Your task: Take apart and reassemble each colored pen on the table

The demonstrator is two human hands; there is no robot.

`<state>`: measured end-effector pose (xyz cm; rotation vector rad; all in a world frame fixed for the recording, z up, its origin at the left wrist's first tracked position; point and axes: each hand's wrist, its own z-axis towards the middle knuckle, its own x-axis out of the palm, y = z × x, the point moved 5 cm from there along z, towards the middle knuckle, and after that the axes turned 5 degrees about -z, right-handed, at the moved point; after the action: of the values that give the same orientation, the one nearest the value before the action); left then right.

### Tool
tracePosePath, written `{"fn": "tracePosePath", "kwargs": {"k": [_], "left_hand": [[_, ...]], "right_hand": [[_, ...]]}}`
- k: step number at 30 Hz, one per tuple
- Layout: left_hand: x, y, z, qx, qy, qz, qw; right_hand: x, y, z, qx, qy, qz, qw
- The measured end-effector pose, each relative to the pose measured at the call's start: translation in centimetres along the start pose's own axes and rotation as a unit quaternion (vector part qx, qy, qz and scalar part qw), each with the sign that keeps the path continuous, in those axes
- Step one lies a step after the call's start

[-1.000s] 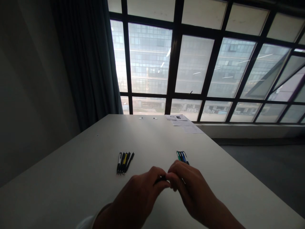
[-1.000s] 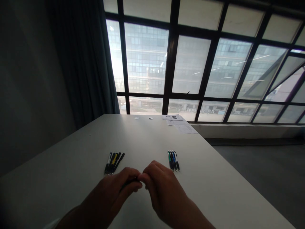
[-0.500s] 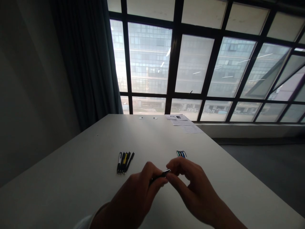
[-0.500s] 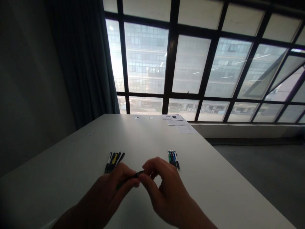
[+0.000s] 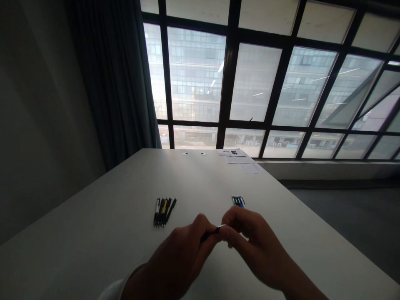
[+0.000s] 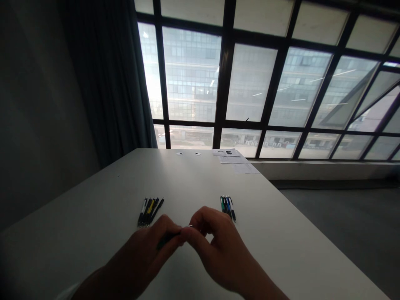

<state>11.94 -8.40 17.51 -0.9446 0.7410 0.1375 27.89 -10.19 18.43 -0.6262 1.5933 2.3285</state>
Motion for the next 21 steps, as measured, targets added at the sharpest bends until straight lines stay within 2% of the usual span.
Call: {"fn": "tracePosePath", "kwargs": {"k": [4, 9, 14, 21], "left_hand": [[0.12, 0.27, -0.08, 0.009, 0.001, 0.009, 1.000], [0.14, 0.38, -0.19, 0.011, -0.004, -0.017, 1.000], [0.14, 0.20, -0.15, 0.017, -0.004, -0.015, 1.000], [0.12, 0.20, -0.06, 0.019, 0.006, -0.021, 1.000]], "right_hand": [[0.06, 0.14, -0.05, -0.007, 0.012, 0.021, 1.000], [-0.04, 0.43, -0.45, -0.035, -0.008, 0.116, 0.993], [-0.04, -0.06, 0.20, -0.009, -0.011, 0.061, 0.998], [-0.30, 0.17, -0.20, -0.062, -0.010, 0.052, 0.997]]}}
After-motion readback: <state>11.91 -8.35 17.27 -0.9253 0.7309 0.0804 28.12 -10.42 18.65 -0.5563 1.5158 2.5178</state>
